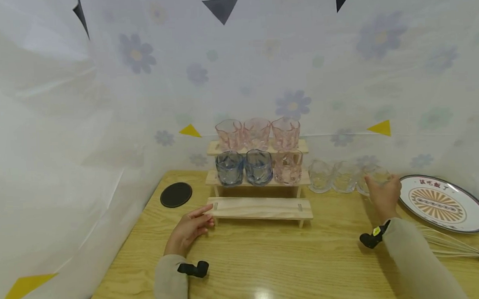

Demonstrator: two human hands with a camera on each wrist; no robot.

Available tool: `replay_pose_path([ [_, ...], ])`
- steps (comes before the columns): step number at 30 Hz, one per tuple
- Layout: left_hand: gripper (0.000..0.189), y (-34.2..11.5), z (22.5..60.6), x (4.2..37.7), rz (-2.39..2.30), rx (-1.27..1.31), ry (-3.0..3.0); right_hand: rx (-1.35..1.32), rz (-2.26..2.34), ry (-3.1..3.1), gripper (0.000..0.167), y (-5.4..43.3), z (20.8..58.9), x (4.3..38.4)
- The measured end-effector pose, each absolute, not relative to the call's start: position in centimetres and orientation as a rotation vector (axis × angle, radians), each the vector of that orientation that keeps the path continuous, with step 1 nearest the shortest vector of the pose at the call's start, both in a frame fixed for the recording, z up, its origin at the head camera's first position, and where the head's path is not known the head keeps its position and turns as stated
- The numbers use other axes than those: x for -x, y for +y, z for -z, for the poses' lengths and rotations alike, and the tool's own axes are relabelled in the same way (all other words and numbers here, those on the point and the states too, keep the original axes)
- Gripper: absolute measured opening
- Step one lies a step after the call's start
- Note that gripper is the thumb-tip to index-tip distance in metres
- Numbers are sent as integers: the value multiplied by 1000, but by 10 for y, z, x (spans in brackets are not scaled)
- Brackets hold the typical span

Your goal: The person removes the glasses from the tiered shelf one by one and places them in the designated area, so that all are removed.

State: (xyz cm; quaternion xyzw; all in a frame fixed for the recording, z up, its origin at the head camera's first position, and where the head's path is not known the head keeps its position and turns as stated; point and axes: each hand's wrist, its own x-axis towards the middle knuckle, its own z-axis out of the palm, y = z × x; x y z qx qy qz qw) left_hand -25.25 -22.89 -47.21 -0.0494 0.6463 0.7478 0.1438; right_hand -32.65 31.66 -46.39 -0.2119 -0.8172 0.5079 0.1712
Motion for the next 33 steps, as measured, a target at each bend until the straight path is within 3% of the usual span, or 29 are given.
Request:
replay_pose_path([
  [18, 53, -228, 476, 255, -2144, 105, 1861, 474, -1305, -2340, 92, 319, 462, 316],
  [33, 54, -230, 474, 252, -2165, 125, 1850, 289, -1268, -2322, 88, 303, 433, 312],
])
